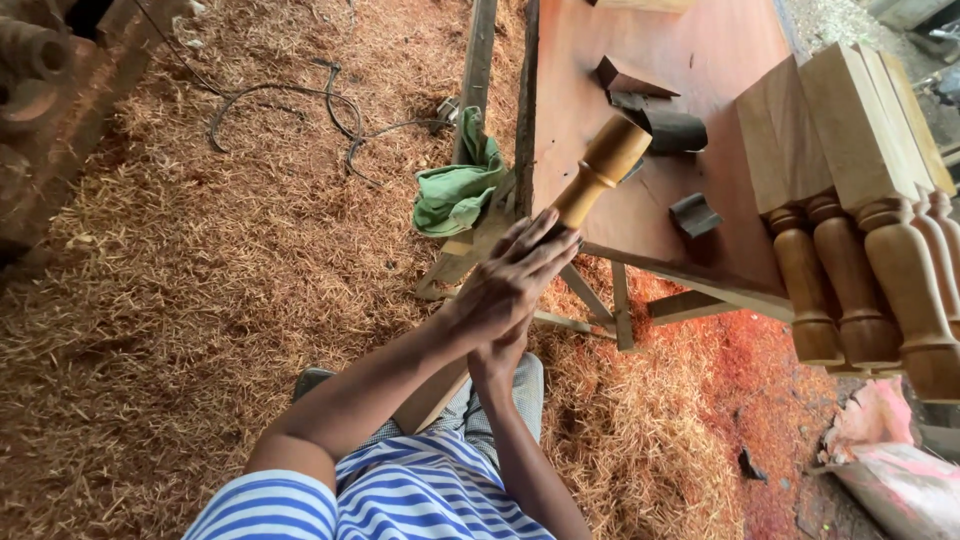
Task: Sanding a wooden furniture leg with sandpaper to smooth the surface.
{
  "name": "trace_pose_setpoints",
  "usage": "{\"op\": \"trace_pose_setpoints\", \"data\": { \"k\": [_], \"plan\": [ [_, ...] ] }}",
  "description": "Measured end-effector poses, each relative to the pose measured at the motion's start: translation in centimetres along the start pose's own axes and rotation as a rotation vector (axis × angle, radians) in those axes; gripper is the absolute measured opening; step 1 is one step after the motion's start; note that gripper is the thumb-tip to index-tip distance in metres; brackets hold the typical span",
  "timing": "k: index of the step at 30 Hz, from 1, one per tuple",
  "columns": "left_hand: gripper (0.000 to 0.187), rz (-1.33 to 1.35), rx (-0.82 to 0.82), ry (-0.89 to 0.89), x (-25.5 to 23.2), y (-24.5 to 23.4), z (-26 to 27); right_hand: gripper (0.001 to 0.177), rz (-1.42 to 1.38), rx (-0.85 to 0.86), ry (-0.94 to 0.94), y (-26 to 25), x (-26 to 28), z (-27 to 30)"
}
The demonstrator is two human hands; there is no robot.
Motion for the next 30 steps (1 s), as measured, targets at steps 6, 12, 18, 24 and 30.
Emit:
{"op": "trace_pose_setpoints", "data": {
  "k": [6, 12, 18, 24, 30],
  "plan": [
    [0.047, 0.070, -0.087, -0.007, 1.4, -0.5, -3.6, 0.099, 0.078, -0.016, 0.093, 0.8, 4.0, 0.2],
    [0.050, 0.072, -0.053, -0.007, 0.6, -0.9, -2.9, 0.099, 0.087, -0.010, -0.041, 0.4, 1.4, 0.4],
    [0.051, 0.059, -0.040, -0.017, -0.5, -1.4, -0.7, 0.083, 0.046, 0.023, 0.061, 0.2, -1.3, -0.1],
    [0.044, 0.142, 0.004, -0.048, -1.3, -2.1, 3.2, 0.095, 0.083, -0.073, 0.041, -0.4, -1.1, -0.1],
    [0.044, -0.072, 0.017, 0.053, 0.0, 0.7, 1.2, 0.088, 0.111, -0.037, -0.065, -0.2, -1.6, 0.5]
  ]
}}
Point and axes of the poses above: each hand's wrist, its own z-axis away from the middle knuckle, its own y-axis out of the palm, x = y × z, the point moved 7 cm from there along -z, towards the middle knuckle, and after that the axes turned 8 degrees about y, right-handed, at the moved point
